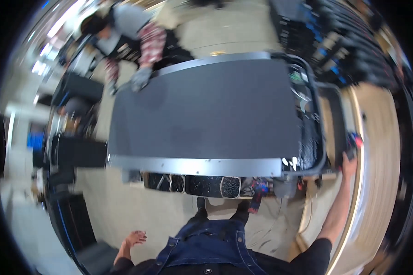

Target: Assembling a treadmill by attaching side panels and internal components using power tools.

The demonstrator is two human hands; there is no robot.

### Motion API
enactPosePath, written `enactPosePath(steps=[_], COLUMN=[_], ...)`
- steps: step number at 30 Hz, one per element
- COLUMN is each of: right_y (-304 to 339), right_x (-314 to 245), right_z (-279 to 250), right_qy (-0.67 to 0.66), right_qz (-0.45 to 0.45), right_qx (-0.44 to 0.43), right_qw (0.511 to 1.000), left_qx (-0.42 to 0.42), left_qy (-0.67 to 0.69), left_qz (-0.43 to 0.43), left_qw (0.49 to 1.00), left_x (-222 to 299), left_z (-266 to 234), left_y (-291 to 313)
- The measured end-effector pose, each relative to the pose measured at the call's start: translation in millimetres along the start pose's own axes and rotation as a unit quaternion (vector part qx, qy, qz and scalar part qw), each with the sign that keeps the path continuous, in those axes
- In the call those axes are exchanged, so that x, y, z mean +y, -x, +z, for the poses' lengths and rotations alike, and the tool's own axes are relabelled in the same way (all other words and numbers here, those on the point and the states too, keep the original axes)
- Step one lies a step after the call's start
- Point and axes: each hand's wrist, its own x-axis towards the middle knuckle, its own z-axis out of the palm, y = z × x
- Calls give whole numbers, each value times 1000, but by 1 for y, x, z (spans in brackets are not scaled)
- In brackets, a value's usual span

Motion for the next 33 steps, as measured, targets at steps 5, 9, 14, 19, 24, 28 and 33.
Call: enactPosePath(steps=[5, 9, 14, 19, 24, 28, 33], right_y=[-24, -48, 98, 318, 509, 621, 726], right_x=[-2, 8, -105, -302, -412, -505, -618], right_z=[76, 41, 2, -50, -1, 51, 81], right_qy=[11, -62, -139, -574, -630, -609, -558], right_qz=[20, 77, 47, -39, 8, 37, -31], right_qx=[-4, 16, 165, -151, -394, -430, -524], right_qw=[1000, 995, 975, 804, 669, 665, 643], left_qx=[69, 10, -37, -62, 145, 222, 299], left_qy=[142, 262, 316, -28, 266, 377, 406], left_qz=[-38, -45, -21, 240, 183, 473, 772], left_qw=[987, 964, 948, 968, 935, 764, 387], left_x=[-96, -146, -274, -328, -287, -135, -95], left_z=[140, 208, 241, 235, 114, -65, -196], left_y=[36, -5, -45, -134, -180, -23, 207])
